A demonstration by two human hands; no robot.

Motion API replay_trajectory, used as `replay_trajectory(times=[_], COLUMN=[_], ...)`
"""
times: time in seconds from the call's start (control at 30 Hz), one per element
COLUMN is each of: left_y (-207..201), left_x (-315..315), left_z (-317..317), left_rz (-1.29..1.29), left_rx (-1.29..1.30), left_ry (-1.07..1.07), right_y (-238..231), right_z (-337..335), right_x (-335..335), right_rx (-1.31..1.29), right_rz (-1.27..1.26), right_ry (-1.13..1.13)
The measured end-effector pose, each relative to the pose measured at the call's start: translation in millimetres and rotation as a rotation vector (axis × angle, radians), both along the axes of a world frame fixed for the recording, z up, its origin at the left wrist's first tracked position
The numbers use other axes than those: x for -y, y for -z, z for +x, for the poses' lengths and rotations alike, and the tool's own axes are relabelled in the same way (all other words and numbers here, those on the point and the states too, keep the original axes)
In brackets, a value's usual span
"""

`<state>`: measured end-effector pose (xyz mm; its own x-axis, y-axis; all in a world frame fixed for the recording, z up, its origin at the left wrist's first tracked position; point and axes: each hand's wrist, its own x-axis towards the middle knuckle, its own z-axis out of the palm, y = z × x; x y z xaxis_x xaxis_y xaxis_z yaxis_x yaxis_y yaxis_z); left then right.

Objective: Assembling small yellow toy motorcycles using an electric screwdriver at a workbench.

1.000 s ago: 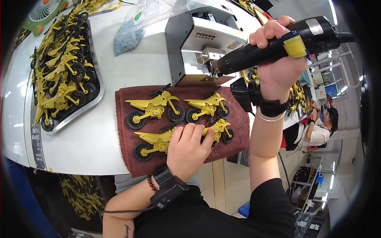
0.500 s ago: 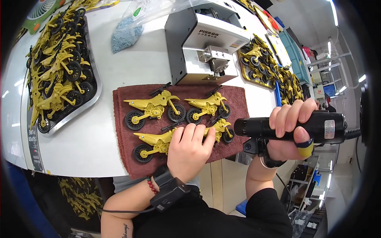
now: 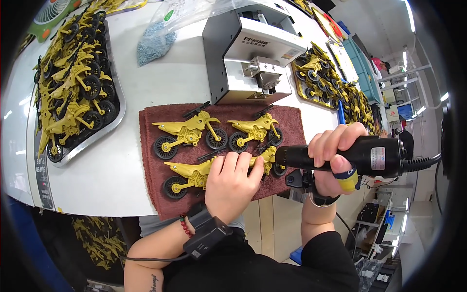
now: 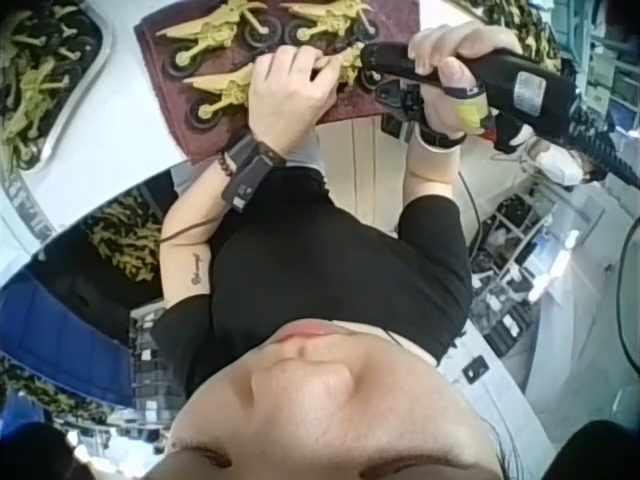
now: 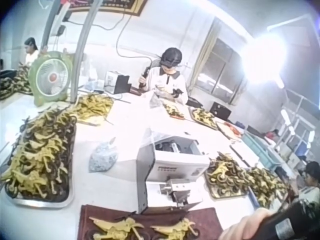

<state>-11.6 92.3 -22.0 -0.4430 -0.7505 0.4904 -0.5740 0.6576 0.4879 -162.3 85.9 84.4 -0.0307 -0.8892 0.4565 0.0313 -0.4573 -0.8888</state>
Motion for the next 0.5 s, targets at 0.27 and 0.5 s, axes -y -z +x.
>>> replay_trajectory(times=[0.27,0.5], left_y=[-5,3], left_x=[1,0], left_z=[2,1], left_rz=[0.02,-0.017], left_rx=[0.004,-0.022], left_ry=[0.035,0.014], right_y=[-56,-44], right_z=[-18,1], right_x=[23,97], right_rx=[0.192,0.214], right_rz=[-0.222,-0.201], right_ry=[-0.112,-0.052])
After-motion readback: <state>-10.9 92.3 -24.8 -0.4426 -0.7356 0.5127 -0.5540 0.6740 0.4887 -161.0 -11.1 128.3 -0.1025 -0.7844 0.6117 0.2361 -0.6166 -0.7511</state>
